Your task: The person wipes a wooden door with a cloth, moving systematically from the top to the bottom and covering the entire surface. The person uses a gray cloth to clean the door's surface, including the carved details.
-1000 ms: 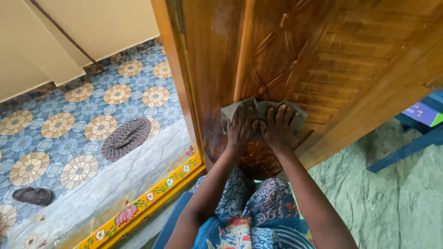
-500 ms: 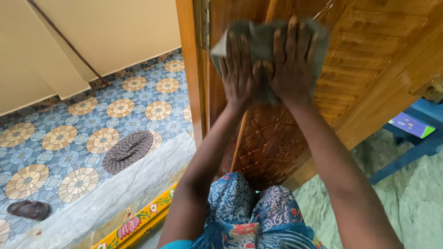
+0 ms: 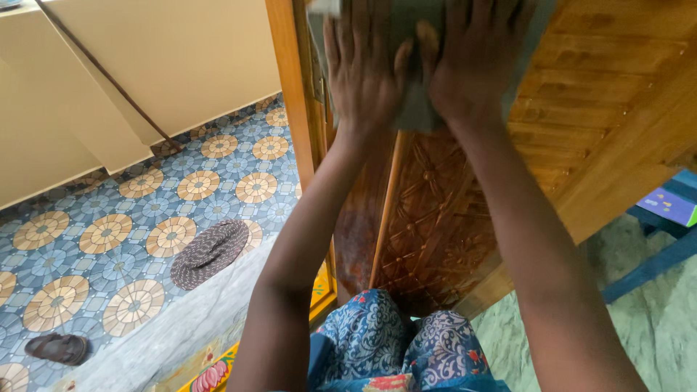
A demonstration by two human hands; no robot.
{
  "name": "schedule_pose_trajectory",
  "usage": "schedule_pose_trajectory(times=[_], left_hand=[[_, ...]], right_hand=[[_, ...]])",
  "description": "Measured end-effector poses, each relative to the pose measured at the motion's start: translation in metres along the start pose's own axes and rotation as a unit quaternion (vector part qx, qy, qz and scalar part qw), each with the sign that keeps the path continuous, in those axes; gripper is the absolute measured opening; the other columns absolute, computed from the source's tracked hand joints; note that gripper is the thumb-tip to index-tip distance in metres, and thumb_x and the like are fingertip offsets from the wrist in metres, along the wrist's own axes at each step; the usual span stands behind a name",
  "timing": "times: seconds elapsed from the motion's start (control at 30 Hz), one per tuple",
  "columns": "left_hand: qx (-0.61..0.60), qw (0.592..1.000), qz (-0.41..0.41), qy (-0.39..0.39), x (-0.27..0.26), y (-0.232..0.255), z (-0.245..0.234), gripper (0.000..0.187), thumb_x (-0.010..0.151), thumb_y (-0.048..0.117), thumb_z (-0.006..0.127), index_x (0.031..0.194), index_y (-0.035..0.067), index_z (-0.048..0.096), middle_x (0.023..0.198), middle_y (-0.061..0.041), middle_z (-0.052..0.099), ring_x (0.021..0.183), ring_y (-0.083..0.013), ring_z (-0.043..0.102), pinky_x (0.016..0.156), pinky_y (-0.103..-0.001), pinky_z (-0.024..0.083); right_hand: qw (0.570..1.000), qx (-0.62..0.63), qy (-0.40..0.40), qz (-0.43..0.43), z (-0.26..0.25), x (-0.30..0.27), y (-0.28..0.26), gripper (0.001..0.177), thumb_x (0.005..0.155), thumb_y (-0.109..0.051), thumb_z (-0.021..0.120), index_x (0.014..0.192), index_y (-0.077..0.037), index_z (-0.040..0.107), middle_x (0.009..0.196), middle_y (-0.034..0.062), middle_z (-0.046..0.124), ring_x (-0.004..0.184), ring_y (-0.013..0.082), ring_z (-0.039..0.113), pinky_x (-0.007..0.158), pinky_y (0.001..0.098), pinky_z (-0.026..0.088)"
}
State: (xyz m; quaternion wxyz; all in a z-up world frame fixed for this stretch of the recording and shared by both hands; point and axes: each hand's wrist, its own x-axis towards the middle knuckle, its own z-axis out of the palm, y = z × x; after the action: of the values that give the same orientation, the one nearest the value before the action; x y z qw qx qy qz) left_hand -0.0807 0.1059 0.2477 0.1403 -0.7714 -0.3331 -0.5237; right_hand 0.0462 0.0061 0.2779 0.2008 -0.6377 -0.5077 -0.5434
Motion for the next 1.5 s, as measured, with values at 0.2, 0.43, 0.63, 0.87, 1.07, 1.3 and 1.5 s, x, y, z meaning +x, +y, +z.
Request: schedule_pose_trajectory(times=[0.2, 0.43, 0.63, 0.87, 1.07, 1.3, 1.5], left_hand=[[-0.035, 0.999, -0.013, 0.016, -0.077, -0.014, 0.033, 0.072, 0.107, 0.056, 0.038, 0.164, 0.011, 0.029, 0.171, -0.016, 0.022, 0.161, -0.0309, 0.023, 0.132, -0.054, 0.011], [-0.060, 0.998, -0.010, 0.020, -0.192, -0.031, 0.099, 0.069, 0.110, 0.054, 0.038, 0.162, 0.008, 0.034, 0.171, -0.020, 0.021, 0.160, -0.0364, 0.021, 0.131, -0.061, 0.010], [-0.043, 0.992, 0.028, -0.117, -0.289, -0.029, 0.140, 0.066, 0.101, 0.051, 0.043, 0.153, 0.011, 0.047, 0.165, -0.021, 0.032, 0.151, -0.0382, 0.034, 0.119, -0.065, 0.015], [-0.084, 0.984, 0.138, -0.070, -0.249, 0.008, 0.113, 0.054, 0.109, 0.040, 0.050, 0.156, 0.015, 0.046, 0.164, -0.010, 0.041, 0.137, -0.0363, 0.051, 0.120, -0.056, 0.032], [-0.113, 0.977, 0.177, 0.037, -0.159, 0.066, 0.106, 0.058, 0.111, 0.037, 0.051, 0.160, 0.007, 0.041, 0.161, -0.016, 0.041, 0.144, -0.0383, 0.046, 0.128, -0.057, 0.028], [-0.126, 0.970, 0.203, 0.048, -0.079, 0.140, 0.104, 0.054, 0.111, 0.038, 0.048, 0.156, 0.009, 0.042, 0.158, -0.014, 0.047, 0.148, -0.0347, 0.042, 0.129, -0.053, 0.021], [-0.115, 0.956, 0.268, 0.014, -0.041, 0.186, 0.087, 0.050, 0.111, 0.035, 0.048, 0.155, 0.011, 0.046, 0.154, -0.011, 0.049, 0.146, -0.0309, 0.041, 0.128, -0.051, 0.022]], right_hand=[[0.997, 0.022, -0.073, 0.013, 0.011, -0.071, -0.027, 0.075, 0.118, -0.062, 0.029, 0.166, -0.003, 0.029, 0.168, 0.0277, 0.022, 0.156, 0.0484, 0.020, 0.126, 0.0700, 0.014], [0.998, 0.022, -0.054, -0.031, 0.060, -0.166, -0.049, 0.070, 0.119, -0.057, 0.036, 0.164, -0.004, 0.040, 0.167, 0.0293, 0.026, 0.155, 0.0492, 0.024, 0.123, 0.0726, 0.014], [0.992, -0.019, -0.125, -0.022, 0.087, -0.278, -0.064, 0.064, 0.120, -0.056, 0.044, 0.158, -0.006, 0.056, 0.168, 0.0290, 0.033, 0.156, 0.0463, 0.028, 0.125, 0.0676, 0.016], [0.990, 0.014, -0.116, 0.078, 0.084, -0.274, -0.018, 0.073, 0.112, -0.057, 0.033, 0.150, -0.001, 0.059, 0.163, 0.0336, 0.038, 0.152, 0.0513, 0.027, 0.123, 0.0682, 0.013], [0.998, 0.003, -0.047, 0.050, 0.039, -0.192, 0.053, 0.067, 0.118, -0.047, 0.020, 0.167, -0.003, 0.033, 0.170, 0.0296, 0.022, 0.159, 0.0491, 0.018, 0.129, 0.0677, 0.008], [0.997, -0.069, -0.026, 0.027, 0.002, -0.126, 0.127, 0.067, 0.118, -0.052, 0.015, 0.172, -0.013, 0.010, 0.176, 0.0211, 0.010, 0.161, 0.0438, 0.009, 0.131, 0.0627, 0.005], [0.988, -0.042, 0.022, 0.148, 0.004, -0.129, 0.162, 0.073, 0.113, -0.060, 0.005, 0.172, -0.016, -0.001, 0.177, 0.0092, -0.004, 0.161, 0.0292, 0.000, 0.134, 0.0478, 0.004]])
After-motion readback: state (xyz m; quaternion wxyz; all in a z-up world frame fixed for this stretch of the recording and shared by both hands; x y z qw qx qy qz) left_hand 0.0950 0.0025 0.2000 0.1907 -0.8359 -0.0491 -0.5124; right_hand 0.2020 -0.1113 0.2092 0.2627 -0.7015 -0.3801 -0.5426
